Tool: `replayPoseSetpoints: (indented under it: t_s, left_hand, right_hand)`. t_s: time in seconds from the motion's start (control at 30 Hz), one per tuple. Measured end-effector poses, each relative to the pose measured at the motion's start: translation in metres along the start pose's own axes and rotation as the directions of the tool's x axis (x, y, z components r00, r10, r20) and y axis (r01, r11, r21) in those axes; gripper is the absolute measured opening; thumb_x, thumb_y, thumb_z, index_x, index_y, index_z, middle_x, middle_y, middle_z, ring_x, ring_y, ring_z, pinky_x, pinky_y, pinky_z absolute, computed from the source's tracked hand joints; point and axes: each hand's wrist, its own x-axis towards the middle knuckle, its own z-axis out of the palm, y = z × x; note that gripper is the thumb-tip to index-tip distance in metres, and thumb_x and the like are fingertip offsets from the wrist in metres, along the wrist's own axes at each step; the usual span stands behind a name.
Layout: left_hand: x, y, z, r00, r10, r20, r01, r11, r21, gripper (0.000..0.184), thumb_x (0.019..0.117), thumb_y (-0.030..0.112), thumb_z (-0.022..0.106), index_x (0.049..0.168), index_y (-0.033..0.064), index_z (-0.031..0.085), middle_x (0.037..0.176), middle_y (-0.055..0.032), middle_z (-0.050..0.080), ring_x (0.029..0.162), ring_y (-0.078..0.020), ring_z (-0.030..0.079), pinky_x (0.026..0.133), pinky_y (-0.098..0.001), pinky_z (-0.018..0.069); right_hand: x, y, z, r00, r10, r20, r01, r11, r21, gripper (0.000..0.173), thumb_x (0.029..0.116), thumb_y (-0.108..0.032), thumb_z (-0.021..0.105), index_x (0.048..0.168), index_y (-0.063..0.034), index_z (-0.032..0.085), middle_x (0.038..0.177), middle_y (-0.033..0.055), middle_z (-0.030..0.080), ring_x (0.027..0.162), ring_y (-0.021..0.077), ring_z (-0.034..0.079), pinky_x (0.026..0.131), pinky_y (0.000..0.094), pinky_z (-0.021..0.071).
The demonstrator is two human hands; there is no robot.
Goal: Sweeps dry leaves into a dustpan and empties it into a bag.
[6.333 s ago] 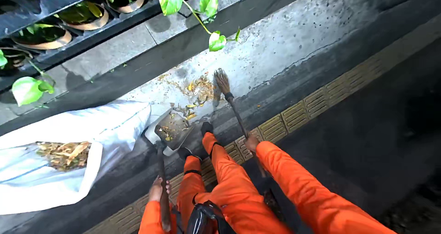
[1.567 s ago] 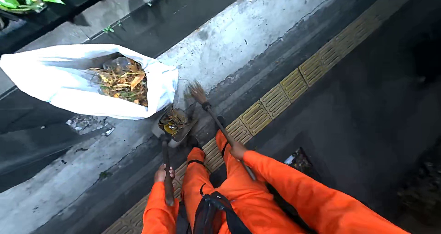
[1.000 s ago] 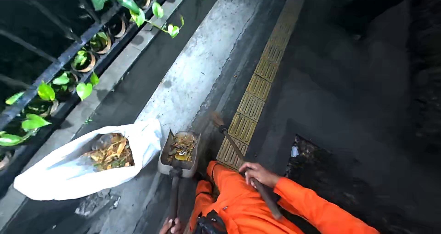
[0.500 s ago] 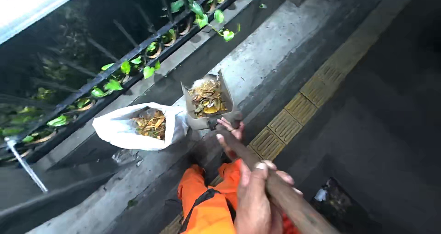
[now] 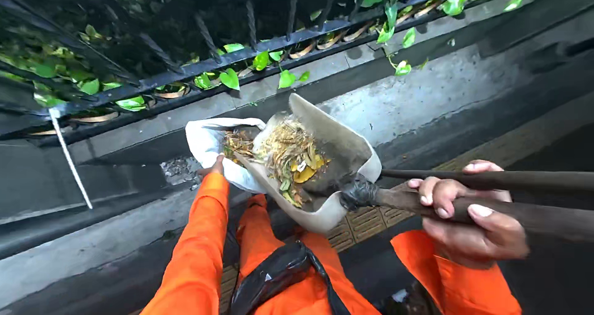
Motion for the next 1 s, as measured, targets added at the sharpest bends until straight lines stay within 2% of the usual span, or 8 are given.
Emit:
replayPoseSetpoints:
  t_s: [0.1, 0.17, 0.33, 0.43, 0.6, 0.8, 0.93, 1.0]
  left_hand:
    - [0.020, -0.014, -0.023, 0.998, 0.028, 0.056, -0.041, 0.968, 0.249, 0.067, 0.0934, 0.024, 0.069, 0.147, -0.0052, 0.043, 0.145, -0.0302, 0.051, 0.135, -0.0406, 0.051, 0.109, -0.0565, 0.0437]
    - [0.015, -0.022, -0.053, 0.986, 0.132, 0.103, -0.158, 0.937, 0.310, 0.050, 0.1005, 0.017, 0.058, 0.145, -0.0031, 0.048, 0.142, -0.0300, 0.054, 0.135, -0.0411, 0.052, 0.112, -0.0559, 0.0416]
    - [0.003, -0.061, -0.089, 0.927, 0.255, 0.274, -0.337, 0.887, 0.317, 0.050, 0.1045, 0.016, 0.054, 0.148, -0.0058, 0.044, 0.147, -0.0296, 0.050, 0.141, -0.0388, 0.047, 0.119, -0.0513, 0.0345]
    - [0.005, -0.062, -0.087, 0.929, 0.261, 0.262, -0.321, 0.922, 0.218, 0.046, 0.1052, 0.019, 0.055, 0.142, -0.0082, 0.050, 0.141, -0.0303, 0.056, 0.134, -0.0398, 0.053, 0.116, -0.0530, 0.0388]
    - [0.002, -0.057, -0.083, 0.939, 0.238, 0.249, -0.275, 0.953, 0.126, 0.046, 0.1057, 0.019, 0.055, 0.143, -0.0075, 0.049, 0.144, -0.0290, 0.053, 0.138, -0.0373, 0.050, 0.118, -0.0501, 0.0362]
    - [-0.001, -0.039, -0.074, 0.961, 0.196, 0.193, -0.208, 0.977, 0.046, 0.044, 0.1007, 0.017, 0.063, 0.138, -0.0037, 0.055, 0.134, -0.0270, 0.060, 0.125, -0.0371, 0.060, 0.106, -0.0548, 0.0468]
    - [-0.011, -0.019, -0.063, 0.986, 0.118, 0.119, -0.118, 0.993, -0.011, 0.049, 0.1018, 0.009, 0.057, 0.148, -0.0014, 0.046, 0.147, -0.0254, 0.051, 0.137, -0.0342, 0.050, 0.113, -0.0499, 0.0401]
    - [-0.009, -0.026, -0.045, 0.931, 0.357, 0.078, -0.365, 0.909, 0.200, 0.044, 0.1051, 0.015, 0.052, 0.139, -0.0131, 0.049, 0.135, -0.0338, 0.057, 0.125, -0.0405, 0.058, 0.104, -0.0464, 0.0484]
  right_hand:
    - [0.033, 0.023, 0.040, 0.987, 0.144, 0.077, -0.141, 0.989, -0.046, 0.033, 0.0893, -0.022, 0.067, 0.122, -0.0240, 0.064, 0.066, -0.0028, 0.065, 0.060, 0.0157, 0.066, 0.069, 0.0407, 0.0611]
    - [0.058, 0.047, 0.073, 0.969, 0.237, 0.063, -0.232, 0.969, -0.081, 0.027, 0.0907, -0.018, 0.066, 0.116, -0.0266, 0.066, 0.062, -0.0044, 0.062, 0.053, 0.0126, 0.062, 0.058, 0.0348, 0.0589]
    - [0.095, 0.089, 0.160, 0.933, 0.361, 0.012, -0.335, 0.877, -0.343, 0.037, 0.0833, -0.005, 0.054, 0.119, -0.0143, 0.057, 0.056, -0.0039, 0.049, 0.042, 0.0100, 0.049, 0.043, 0.0295, 0.0501]
    - [0.102, 0.113, 0.196, 0.956, 0.287, 0.055, -0.237, 0.873, -0.426, 0.032, 0.0808, -0.005, 0.060, 0.112, -0.0110, 0.057, 0.062, -0.0028, 0.057, 0.045, 0.0116, 0.055, 0.043, 0.0323, 0.0537]
    - [0.113, 0.122, 0.234, 0.888, 0.454, -0.075, -0.345, 0.549, -0.761, 0.032, 0.0731, -0.019, 0.065, 0.104, -0.0122, 0.065, 0.067, 0.0035, 0.059, 0.048, 0.0167, 0.054, 0.041, 0.0374, 0.0422]
    - [0.133, 0.105, 0.218, 0.883, 0.431, -0.186, -0.418, 0.540, -0.731, 0.031, 0.0769, -0.019, 0.066, 0.107, -0.0124, 0.062, 0.068, 0.0022, 0.060, 0.048, 0.0151, 0.056, 0.042, 0.0366, 0.0477]
    - [0.125, 0.088, 0.150, 0.915, 0.369, -0.166, -0.388, 0.684, -0.618, 0.033, 0.0805, -0.017, 0.061, 0.113, -0.0109, 0.060, 0.059, 0.0036, 0.054, 0.038, 0.0162, 0.049, 0.035, 0.0334, 0.0439]
    - [0.126, 0.077, 0.095, 0.903, 0.390, -0.180, -0.426, 0.757, -0.496, 0.036, 0.0833, -0.012, 0.059, 0.119, -0.0117, 0.060, 0.055, -0.0003, 0.050, 0.039, 0.0128, 0.049, 0.038, 0.0312, 0.0466]
